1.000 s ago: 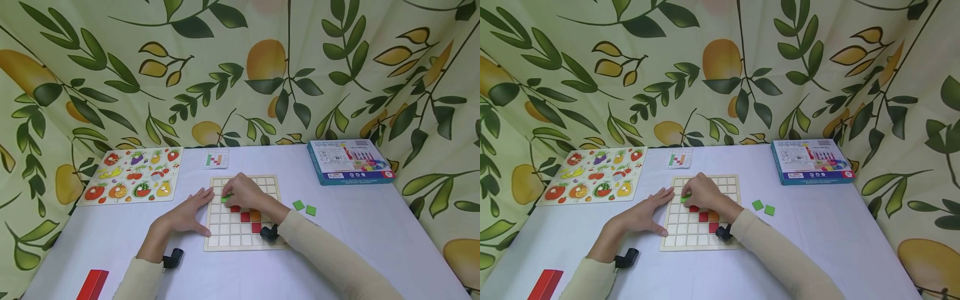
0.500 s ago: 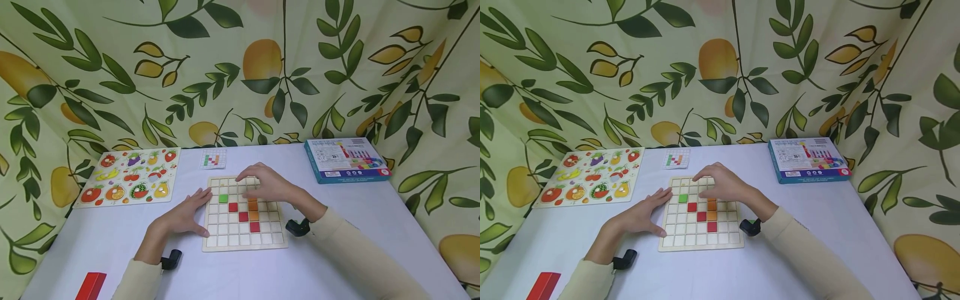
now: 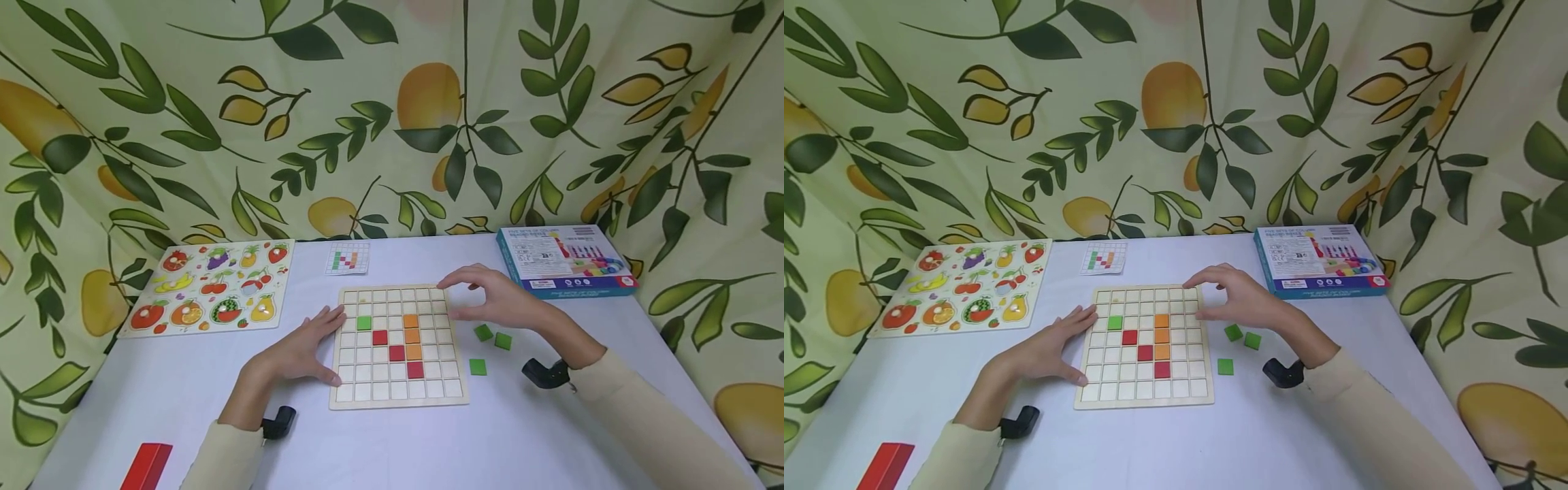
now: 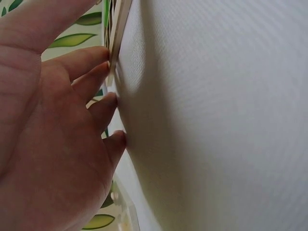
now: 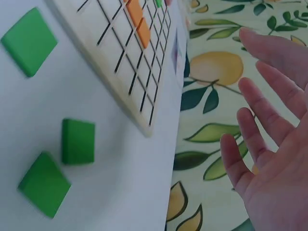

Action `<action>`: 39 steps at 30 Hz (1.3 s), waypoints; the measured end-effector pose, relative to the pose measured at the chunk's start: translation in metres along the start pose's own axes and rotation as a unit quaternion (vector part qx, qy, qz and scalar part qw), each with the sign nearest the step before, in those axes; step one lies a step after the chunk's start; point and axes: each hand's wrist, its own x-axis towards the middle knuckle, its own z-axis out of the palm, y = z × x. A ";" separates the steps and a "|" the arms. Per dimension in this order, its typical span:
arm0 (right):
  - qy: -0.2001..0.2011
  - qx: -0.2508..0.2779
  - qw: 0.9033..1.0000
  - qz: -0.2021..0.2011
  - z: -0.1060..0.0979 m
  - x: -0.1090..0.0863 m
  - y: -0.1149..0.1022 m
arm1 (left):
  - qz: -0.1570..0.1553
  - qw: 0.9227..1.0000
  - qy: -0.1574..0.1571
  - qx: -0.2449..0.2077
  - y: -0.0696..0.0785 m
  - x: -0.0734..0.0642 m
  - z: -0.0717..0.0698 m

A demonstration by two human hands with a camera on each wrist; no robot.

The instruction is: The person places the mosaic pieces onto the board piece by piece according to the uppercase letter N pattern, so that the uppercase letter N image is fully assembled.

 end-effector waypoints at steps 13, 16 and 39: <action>-0.007 0.013 0.999 0.034 -0.009 -0.028 0.028 | 0.008 1.000 0.001 -0.002 0.000 -0.001 0.000; -0.010 0.014 0.999 0.040 -0.009 -0.033 0.033 | 0.007 1.000 0.001 -0.003 0.000 -0.001 0.000; -0.035 0.043 0.994 0.093 0.016 -0.051 0.072 | 0.004 1.000 0.003 -0.001 -0.001 -0.001 0.000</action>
